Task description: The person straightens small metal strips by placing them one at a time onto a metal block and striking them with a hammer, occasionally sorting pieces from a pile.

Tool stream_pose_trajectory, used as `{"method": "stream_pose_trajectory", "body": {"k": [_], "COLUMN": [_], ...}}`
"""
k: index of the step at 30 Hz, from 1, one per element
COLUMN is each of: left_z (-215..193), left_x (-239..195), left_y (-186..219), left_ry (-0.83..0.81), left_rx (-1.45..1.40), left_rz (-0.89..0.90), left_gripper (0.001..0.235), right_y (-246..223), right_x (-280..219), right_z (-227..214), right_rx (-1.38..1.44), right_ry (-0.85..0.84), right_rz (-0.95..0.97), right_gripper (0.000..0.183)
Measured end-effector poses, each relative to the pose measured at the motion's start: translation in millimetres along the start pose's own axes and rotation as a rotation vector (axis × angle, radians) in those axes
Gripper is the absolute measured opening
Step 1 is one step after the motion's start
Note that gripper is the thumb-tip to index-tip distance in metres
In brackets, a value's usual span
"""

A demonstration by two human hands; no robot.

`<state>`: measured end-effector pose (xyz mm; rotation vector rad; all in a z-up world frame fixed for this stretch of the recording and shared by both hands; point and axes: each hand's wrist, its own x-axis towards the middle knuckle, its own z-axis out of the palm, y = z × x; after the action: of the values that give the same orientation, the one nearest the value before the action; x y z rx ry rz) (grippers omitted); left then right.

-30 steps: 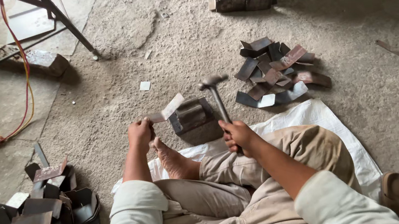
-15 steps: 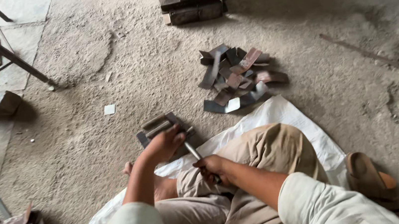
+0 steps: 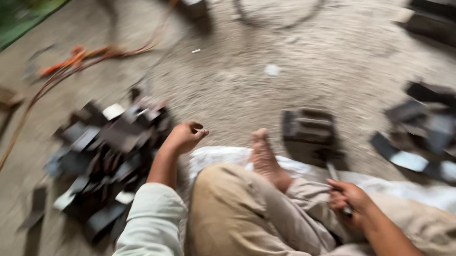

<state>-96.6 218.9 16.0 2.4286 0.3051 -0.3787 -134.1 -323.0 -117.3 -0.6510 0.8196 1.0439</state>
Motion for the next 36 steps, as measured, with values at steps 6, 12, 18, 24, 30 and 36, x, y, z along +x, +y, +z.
{"method": "stream_pose_trajectory", "body": {"k": [6, 12, 18, 24, 30, 36], "left_z": [-18, -35, -56, -84, -29, 65], "left_x": [-34, -49, -51, -55, -22, 24], "left_y": [-125, -167, -126, 3, 162, 253], "left_ry": [0.457, 0.600, 0.623, 0.551, -0.139, -0.132], "left_rx": [0.031, 0.325, 0.385, -0.031, -0.552, -0.071], "left_rz": [-0.425, -0.509, -0.372, 0.073, 0.176, 0.249], "left_gripper": [0.039, 0.044, 0.022, 0.024, 0.039, 0.027], "right_y": [-4, -5, 4, 13, 23, 27], "right_x": [-24, -30, -37, -35, -20, -24], "right_z": [14, 15, 35, 39, 35, 28], "right_rx": [0.053, 0.009, 0.000, -0.019, 0.043, 0.325], "right_ry": [0.017, 0.082, 0.191, 0.191, 0.089, -0.050], "right_rz": [-0.019, -0.061, -0.132, -0.117, -0.158, -0.213], "right_gripper": [0.034, 0.031, 0.031, 0.031, 0.037, 0.032]}}
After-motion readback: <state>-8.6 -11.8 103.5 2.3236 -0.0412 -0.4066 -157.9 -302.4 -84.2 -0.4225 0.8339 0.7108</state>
